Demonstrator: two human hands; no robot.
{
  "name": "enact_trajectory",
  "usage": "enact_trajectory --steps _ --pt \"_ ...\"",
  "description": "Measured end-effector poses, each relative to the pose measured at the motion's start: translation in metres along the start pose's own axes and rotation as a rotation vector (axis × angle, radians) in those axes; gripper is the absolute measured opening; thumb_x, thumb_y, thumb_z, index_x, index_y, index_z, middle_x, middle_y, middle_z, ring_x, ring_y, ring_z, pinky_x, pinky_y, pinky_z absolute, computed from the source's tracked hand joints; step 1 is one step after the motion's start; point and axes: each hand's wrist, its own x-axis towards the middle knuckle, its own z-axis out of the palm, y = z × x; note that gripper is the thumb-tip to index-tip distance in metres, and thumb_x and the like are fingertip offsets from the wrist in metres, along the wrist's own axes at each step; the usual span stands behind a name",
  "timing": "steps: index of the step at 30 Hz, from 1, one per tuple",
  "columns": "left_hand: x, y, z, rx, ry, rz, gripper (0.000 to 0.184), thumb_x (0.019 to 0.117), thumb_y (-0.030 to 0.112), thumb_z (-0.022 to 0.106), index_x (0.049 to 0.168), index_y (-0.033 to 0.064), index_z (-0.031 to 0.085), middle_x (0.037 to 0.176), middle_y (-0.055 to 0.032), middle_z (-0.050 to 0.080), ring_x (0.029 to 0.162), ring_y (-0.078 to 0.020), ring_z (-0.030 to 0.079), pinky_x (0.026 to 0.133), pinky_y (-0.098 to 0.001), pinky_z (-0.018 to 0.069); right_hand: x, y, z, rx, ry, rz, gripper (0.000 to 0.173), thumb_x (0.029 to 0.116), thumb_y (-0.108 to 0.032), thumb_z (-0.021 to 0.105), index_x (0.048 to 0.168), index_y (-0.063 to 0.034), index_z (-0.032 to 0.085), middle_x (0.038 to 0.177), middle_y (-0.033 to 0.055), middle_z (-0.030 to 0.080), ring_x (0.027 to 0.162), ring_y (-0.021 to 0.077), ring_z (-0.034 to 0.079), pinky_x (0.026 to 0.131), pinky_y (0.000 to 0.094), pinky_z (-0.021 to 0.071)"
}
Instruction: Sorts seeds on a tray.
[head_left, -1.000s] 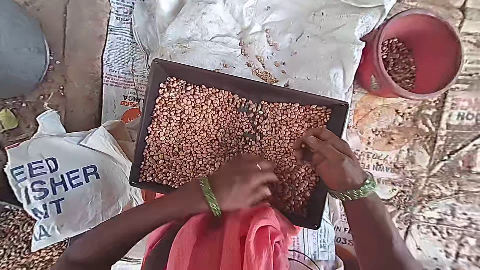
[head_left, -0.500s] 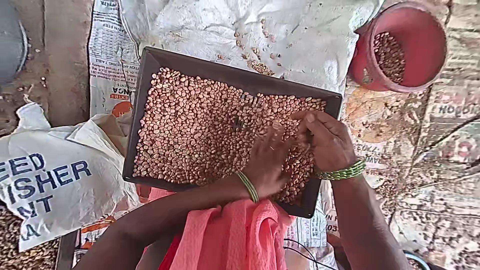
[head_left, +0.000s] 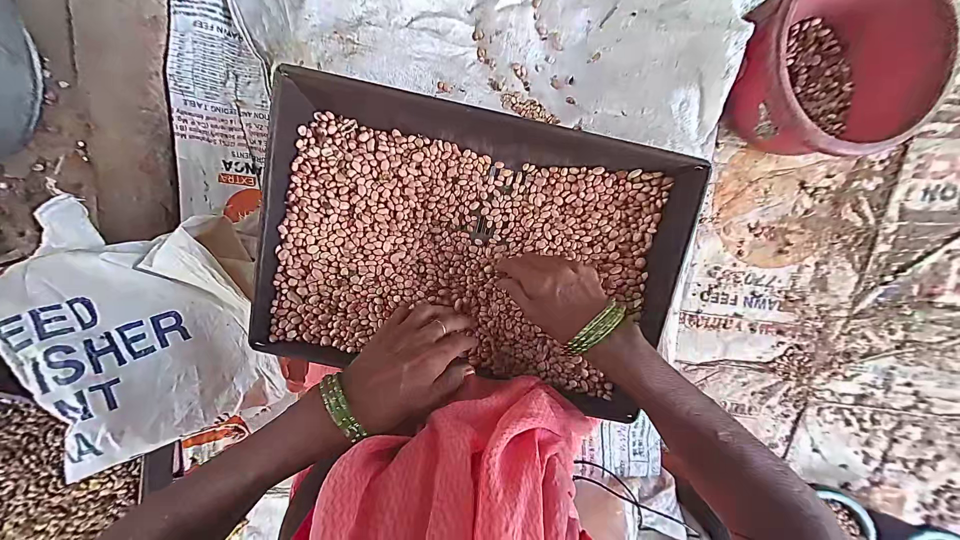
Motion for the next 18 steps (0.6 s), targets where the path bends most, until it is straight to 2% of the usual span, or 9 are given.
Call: enact_trajectory --steps 3,6,7,9,11,13,15,16,18 --pt "-0.009 -0.01 -0.021 0.046 0.114 -0.083 0.038 0.1059 0.037 0.048 0.109 0.0134 0.078 0.121 -0.0057 0.074 0.107 -0.0273 0.071 0.088 -0.0529 0.0569 0.001 -0.002 0.015 -0.09 0.069 -0.043 0.015 0.1 -0.012 0.061 0.105 -0.0026 0.072 0.091 0.0171 0.071 0.079 0.0375 0.073 0.06 0.0519 0.058" --pt "-0.012 -0.026 -0.049 0.174 0.239 -0.218 0.034 0.1057 0.03 0.049 0.109 0.0079 0.075 0.112 -0.0137 0.072 0.102 -0.0361 0.07 0.08 -0.0595 0.0554 0.002 -0.002 0.002 0.154 0.055 0.109 0.019 0.0986 -0.017 0.063 0.105 -0.0016 0.073 0.089 0.0149 0.073 0.074 0.0326 0.073 0.063 0.054 0.0579" --pt "-0.009 -0.029 -0.053 0.204 0.259 -0.231 0.031 0.1059 0.027 0.05 0.11 0.0067 0.073 0.109 -0.0161 0.071 0.101 -0.038 0.069 0.081 -0.0597 0.0541 0.003 0.002 -0.007 0.3 0.057 0.184 0.02 0.0975 -0.02 0.066 0.106 -0.0031 0.072 0.079 0.0102 0.07 0.064 0.0247 0.067 0.059 0.0472 0.0553" --pt "0.001 -0.03 -0.051 0.205 0.246 -0.175 0.022 0.1043 0.019 0.057 0.11 0.0042 0.073 0.106 -0.02 0.07 0.101 -0.0409 0.069 0.085 -0.0606 0.0545 -0.001 0.008 -0.024 0.674 0.081 0.315 0.014 0.0953 -0.02 0.068 0.104 -0.0086 0.067 0.065 -0.0062 0.051 0.05 0.0029 0.043 0.048 0.0222 0.0391" --pt "0.014 -0.03 -0.037 0.23 0.228 -0.06 0.018 0.1013 0.014 0.061 0.106 0.0032 0.075 0.1 -0.0201 0.07 0.095 -0.0398 0.069 0.086 -0.057 0.0546 -0.006 0.012 -0.035 1.098 0.118 0.366 0.002 0.0952 -0.015 0.059 0.094 -0.0173 0.06 0.061 -0.0132 0.051 0.046 -0.0046 0.04 0.043 0.0129 0.0344" --pt "0.025 -0.036 -0.023 0.295 0.2 0.003 0.016 0.0995 0.012 0.064 0.103 0.0032 0.076 0.099 -0.0185 0.069 0.095 -0.0373 0.069 0.086 -0.0515 0.0546 -0.012 0.018 -0.037 1.317 0.098 0.349 0.016 0.0972 -0.016 0.046 0.092 -0.0207 0.06 0.067 -0.0116 0.058 0.053 -0.0017 0.051 0.05 0.0144 0.0437" --pt "0.03 -0.042 -0.013 0.348 0.171 0.011 0.015 0.0982 0.012 0.066 0.103 0.0013 0.075 0.1 -0.0199 0.068 0.097 -0.0386 0.069 0.089 -0.0512 0.0551 -0.017 0.019 -0.034 1.365 0.04 0.341 0.027 0.0988 -0.016 0.036 0.097 -0.0173 0.063 0.084 -0.0062 0.069 0.065 0.0019 0.062 0.058 0.0172 0.0523" --pt "0.031 -0.043 -0.011 0.366 0.164 0.012 0.015 0.0973 0.012 0.068 0.103 0.0003 0.075 0.101 -0.0209 0.068 0.098 -0.0396 0.069 0.089 -0.0517 0.0554 -0.019 0.018 -0.032 1.347 0.008 0.335 0.029 0.0987 -0.015 0.035 0.103 -0.0144 0.063 0.093 -0.0038 0.071 0.069 0.0034 0.064 0.061 0.0188 0.0542" --pt "0.031 -0.045 -0.009 0.391 0.163 0.027 0.015 0.0972 0.012 0.068 0.101 -0.0004 0.074 0.101 -0.0218 0.067 0.096 -0.0403 0.068 0.086 -0.0518 0.0557 -0.019 0.011 -0.027 1.247 -0.042 0.327 0.028 0.0962 -0.013 0.039 0.111 -0.0098 0.062 0.097 -0.0026 0.07 0.071 0.0039 0.063 0.061 0.0198 0.0543"
